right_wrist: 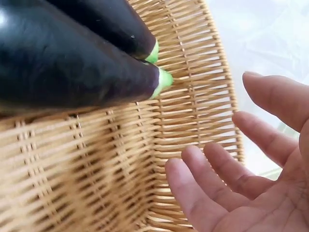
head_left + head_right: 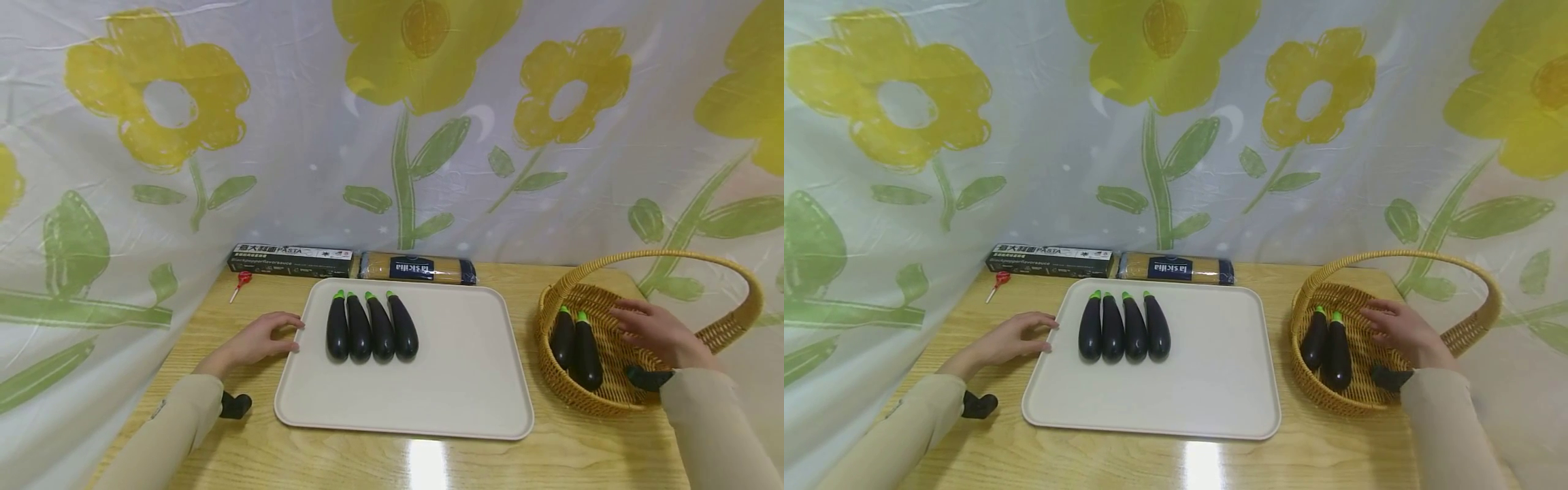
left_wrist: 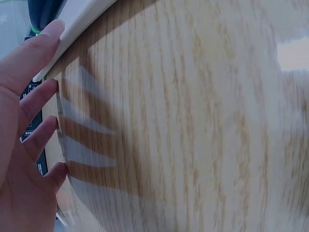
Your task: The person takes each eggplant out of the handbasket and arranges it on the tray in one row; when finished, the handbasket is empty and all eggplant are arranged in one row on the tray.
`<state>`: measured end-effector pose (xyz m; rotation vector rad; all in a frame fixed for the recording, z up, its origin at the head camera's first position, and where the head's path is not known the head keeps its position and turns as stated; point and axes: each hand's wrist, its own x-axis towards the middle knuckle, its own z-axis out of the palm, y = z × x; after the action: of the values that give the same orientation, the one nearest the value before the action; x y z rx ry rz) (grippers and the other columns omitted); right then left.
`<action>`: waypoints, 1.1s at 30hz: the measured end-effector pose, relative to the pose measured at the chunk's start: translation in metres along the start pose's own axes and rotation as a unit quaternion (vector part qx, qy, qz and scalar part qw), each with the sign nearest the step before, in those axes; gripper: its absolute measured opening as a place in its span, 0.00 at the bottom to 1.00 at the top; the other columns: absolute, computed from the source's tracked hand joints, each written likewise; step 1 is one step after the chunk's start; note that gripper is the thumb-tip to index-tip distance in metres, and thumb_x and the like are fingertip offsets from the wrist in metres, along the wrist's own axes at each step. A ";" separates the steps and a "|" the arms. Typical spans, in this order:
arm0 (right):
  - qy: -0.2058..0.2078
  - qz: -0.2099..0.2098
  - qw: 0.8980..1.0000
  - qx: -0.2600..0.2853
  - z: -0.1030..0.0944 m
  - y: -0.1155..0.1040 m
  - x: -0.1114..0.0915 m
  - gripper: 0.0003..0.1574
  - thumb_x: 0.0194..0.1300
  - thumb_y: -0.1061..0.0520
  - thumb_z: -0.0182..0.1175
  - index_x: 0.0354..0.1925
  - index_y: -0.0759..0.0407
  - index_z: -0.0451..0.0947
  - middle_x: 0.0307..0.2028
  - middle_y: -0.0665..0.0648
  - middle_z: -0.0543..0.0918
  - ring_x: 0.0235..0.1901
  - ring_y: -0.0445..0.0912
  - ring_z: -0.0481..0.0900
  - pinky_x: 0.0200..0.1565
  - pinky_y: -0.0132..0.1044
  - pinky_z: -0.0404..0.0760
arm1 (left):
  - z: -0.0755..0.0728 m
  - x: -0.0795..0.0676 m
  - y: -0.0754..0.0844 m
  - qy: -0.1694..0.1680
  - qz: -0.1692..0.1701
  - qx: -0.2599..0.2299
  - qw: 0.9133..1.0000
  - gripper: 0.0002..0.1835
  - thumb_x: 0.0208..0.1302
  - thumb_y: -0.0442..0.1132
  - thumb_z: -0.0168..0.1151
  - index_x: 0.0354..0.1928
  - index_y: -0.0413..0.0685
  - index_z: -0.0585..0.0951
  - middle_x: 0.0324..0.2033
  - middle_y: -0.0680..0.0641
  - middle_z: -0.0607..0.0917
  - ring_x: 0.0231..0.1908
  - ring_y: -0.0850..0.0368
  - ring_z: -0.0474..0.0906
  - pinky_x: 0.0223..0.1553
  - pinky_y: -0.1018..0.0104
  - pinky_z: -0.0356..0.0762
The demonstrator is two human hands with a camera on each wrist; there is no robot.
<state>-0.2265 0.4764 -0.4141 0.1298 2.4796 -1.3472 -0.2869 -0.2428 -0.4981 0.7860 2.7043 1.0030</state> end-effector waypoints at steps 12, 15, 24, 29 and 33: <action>-0.070 0.023 0.989 0.132 0.024 0.009 0.016 0.40 0.75 0.55 0.52 0.73 0.69 0.46 0.45 0.45 0.79 0.42 0.40 0.78 0.47 0.42 0.83 | 0.001 -0.002 -0.001 0.001 -0.001 0.003 1.000 0.22 0.62 0.44 0.68 0.55 0.43 0.80 0.59 0.36 0.76 0.62 0.34 0.67 0.66 0.37 0.59; -0.082 0.011 0.988 0.133 0.027 0.010 0.014 0.33 0.75 0.56 0.53 0.71 0.64 0.55 0.45 0.46 0.79 0.39 0.42 0.79 0.43 0.41 0.84 | 0.001 -0.002 -0.001 -0.001 -0.003 0.004 1.000 0.22 0.63 0.45 0.68 0.56 0.44 0.80 0.59 0.36 0.76 0.63 0.34 0.67 0.66 0.37 0.59; -0.069 -0.007 0.993 0.091 0.031 0.011 0.013 0.31 0.73 0.62 0.52 0.68 0.74 0.58 0.59 0.74 0.70 0.44 0.43 0.81 0.44 0.44 0.84 | 0.000 -0.004 0.001 -0.003 -0.009 0.005 1.000 0.22 0.63 0.45 0.68 0.56 0.44 0.79 0.60 0.36 0.76 0.63 0.34 0.66 0.66 0.37 0.58; 0.003 0.002 1.000 -0.012 0.028 0.013 0.014 0.33 0.74 0.59 0.52 0.68 0.77 0.57 0.62 0.81 0.65 0.39 0.41 0.80 0.39 0.42 0.84 | 0.000 -0.004 0.001 -0.002 -0.007 0.002 1.000 0.22 0.62 0.44 0.68 0.56 0.43 0.79 0.60 0.36 0.76 0.63 0.35 0.66 0.66 0.37 0.58; 0.014 0.004 0.999 -0.043 0.026 0.011 0.013 0.35 0.74 0.55 0.53 0.69 0.75 0.57 0.64 0.80 0.63 0.42 0.40 0.79 0.41 0.41 0.83 | 0.000 -0.003 -0.001 -0.005 -0.007 0.001 1.000 0.22 0.63 0.45 0.68 0.56 0.43 0.79 0.60 0.36 0.76 0.63 0.35 0.67 0.66 0.37 0.58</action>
<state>-0.2299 0.4599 -0.4405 0.1392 2.5528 -1.2406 -0.2846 -0.2452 -0.4985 0.7695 2.6999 0.9903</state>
